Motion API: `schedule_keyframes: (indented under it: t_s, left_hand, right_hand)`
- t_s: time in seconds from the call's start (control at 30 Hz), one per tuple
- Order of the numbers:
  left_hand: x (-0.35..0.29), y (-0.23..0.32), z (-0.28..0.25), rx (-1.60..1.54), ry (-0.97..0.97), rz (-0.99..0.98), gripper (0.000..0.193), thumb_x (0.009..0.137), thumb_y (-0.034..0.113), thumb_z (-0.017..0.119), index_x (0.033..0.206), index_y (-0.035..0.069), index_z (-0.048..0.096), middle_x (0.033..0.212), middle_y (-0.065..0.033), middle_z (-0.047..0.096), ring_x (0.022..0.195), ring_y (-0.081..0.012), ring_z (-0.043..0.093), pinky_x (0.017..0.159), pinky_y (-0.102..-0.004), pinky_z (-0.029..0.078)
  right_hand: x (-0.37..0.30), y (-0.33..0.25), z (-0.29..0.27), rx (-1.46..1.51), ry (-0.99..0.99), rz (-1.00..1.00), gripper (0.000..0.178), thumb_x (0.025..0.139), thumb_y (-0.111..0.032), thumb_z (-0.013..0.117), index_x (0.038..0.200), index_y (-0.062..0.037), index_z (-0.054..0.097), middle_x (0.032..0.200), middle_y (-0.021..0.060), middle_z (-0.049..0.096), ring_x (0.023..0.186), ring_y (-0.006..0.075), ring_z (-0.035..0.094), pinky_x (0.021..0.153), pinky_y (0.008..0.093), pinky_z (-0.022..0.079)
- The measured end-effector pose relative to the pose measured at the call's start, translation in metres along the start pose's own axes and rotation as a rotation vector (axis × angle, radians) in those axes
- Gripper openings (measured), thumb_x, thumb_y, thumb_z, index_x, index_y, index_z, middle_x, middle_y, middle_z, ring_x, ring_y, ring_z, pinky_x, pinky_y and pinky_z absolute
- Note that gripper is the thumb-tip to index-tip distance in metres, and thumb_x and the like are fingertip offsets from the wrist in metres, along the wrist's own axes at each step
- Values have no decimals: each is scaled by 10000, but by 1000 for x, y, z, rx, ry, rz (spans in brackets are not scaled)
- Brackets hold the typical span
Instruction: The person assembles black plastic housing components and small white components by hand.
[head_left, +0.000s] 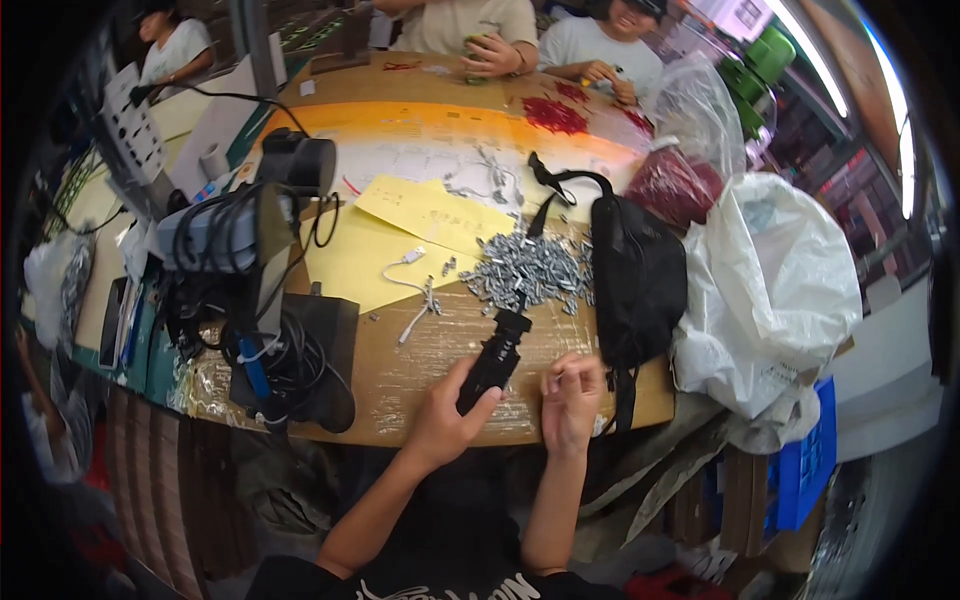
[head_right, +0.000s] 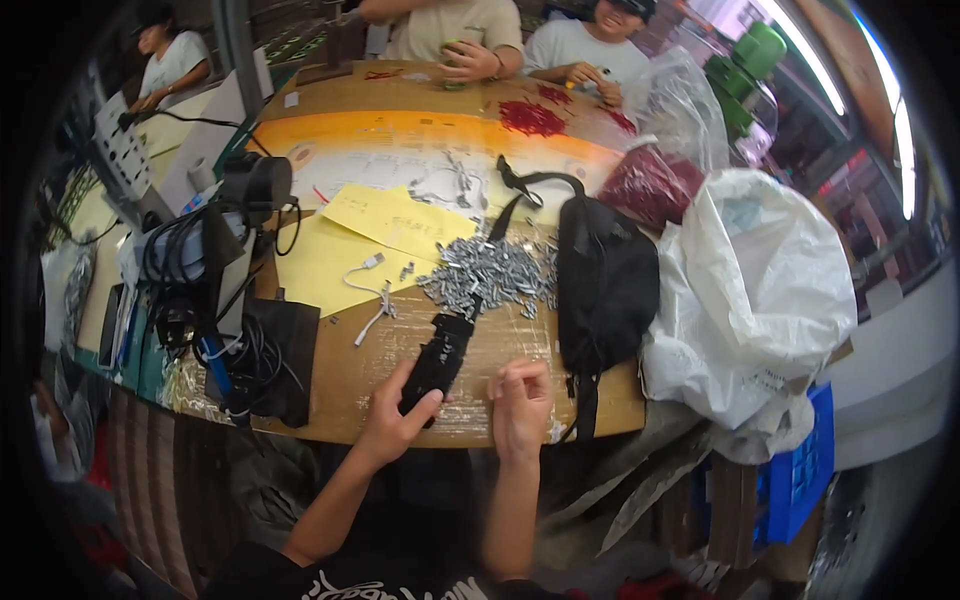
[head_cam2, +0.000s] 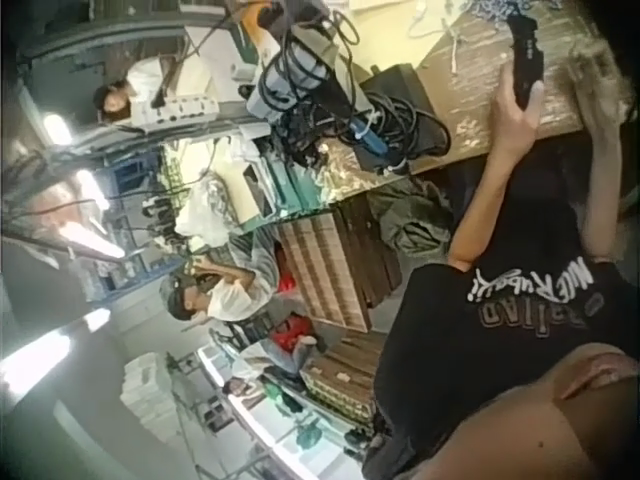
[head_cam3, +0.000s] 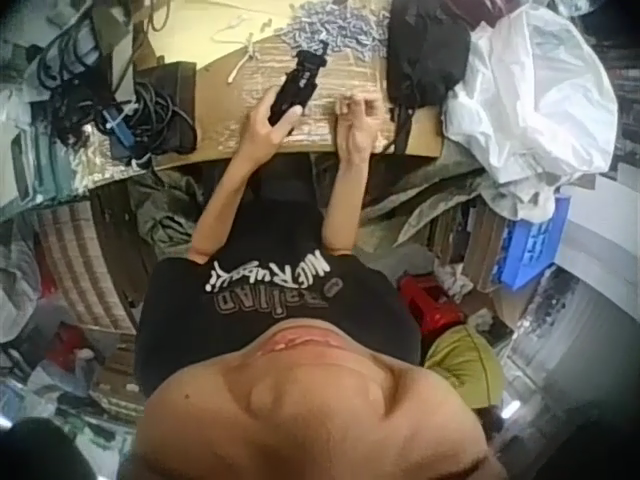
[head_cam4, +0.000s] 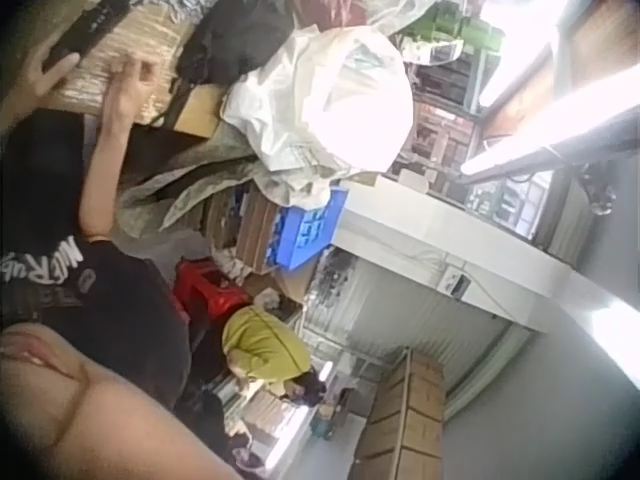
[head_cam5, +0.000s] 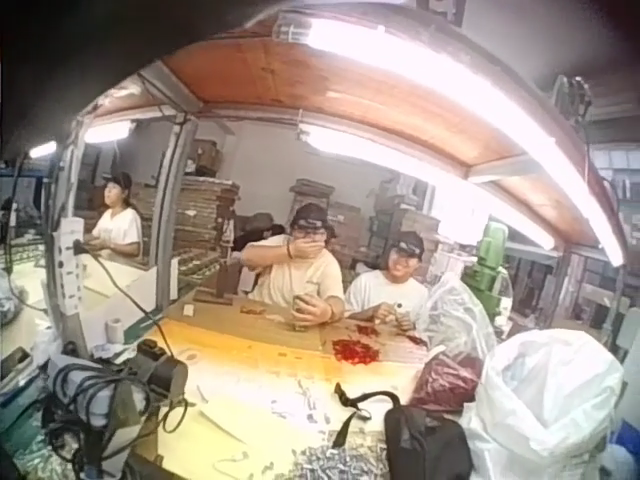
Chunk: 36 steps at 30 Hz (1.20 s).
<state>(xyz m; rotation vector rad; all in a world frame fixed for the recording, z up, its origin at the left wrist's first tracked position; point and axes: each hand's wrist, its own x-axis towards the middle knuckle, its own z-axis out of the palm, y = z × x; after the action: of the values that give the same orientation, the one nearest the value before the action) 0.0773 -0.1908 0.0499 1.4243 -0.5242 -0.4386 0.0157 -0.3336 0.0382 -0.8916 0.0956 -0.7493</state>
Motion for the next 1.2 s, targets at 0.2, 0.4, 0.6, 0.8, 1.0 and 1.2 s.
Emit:
schedule_keyframes:
  t_s: [0.2, 0.4, 0.6, 0.8, 1.0, 1.2]
  left_hand:
    - [2, 7, 0, -274, -19, -126, 243, 849, 93, 543, 1062, -8, 482, 818, -101, 626, 645, -81, 571, 573, -212, 456]
    - [2, 3, -3, -233, -95, -111, 221, 843, 69, 552, 1040, -16, 498, 816, -64, 615, 673, -75, 565, 601, -202, 458]
    - [1, -4, -3, -113, -92, -105, 187, 803, 52, 586, 952, 1, 486, 780, -50, 619, 697, -64, 557, 601, -207, 444]
    - [1, -2, 0, -52, -103, -77, 208, 791, 63, 601, 938, 13, 463, 767, -65, 624, 685, -60, 558, 578, -210, 438]
    - [1, -10, 1, -9, -59, -22, 220, 799, 86, 601, 945, 25, 448, 709, -58, 615, 618, -55, 546, 525, -217, 421]
    - [5, -4, 2, -6, -60, -102, 219, 809, 90, 596, 948, 25, 439, 711, -59, 612, 604, -58, 544, 514, -216, 421]
  right_hand:
    - [0, -2, 3, -178, 145, 45, 81, 795, 24, 581, 801, -10, 507, 805, 70, 527, 660, 119, 533, 603, 235, 451]
    - [-4, -3, 9, -294, 96, 26, 103, 763, 76, 583, 812, 10, 520, 828, 90, 538, 677, 127, 556, 622, 229, 470]
    - [-4, -4, 12, -292, 56, 144, 145, 731, 84, 613, 790, 2, 509, 754, 70, 547, 638, 117, 558, 592, 215, 454]
    - [-5, -9, 14, -298, 21, 148, 139, 728, 89, 613, 783, 6, 515, 772, 73, 555, 650, 110, 556, 614, 208, 461]
    - [-4, -7, 10, -355, -22, 107, 144, 716, 122, 601, 797, 21, 538, 831, 87, 567, 776, 126, 565, 679, 215, 468]
    - [0, -8, 11, -336, -48, 82, 134, 712, 145, 582, 801, 45, 576, 884, 111, 565, 827, 159, 572, 749, 246, 483]
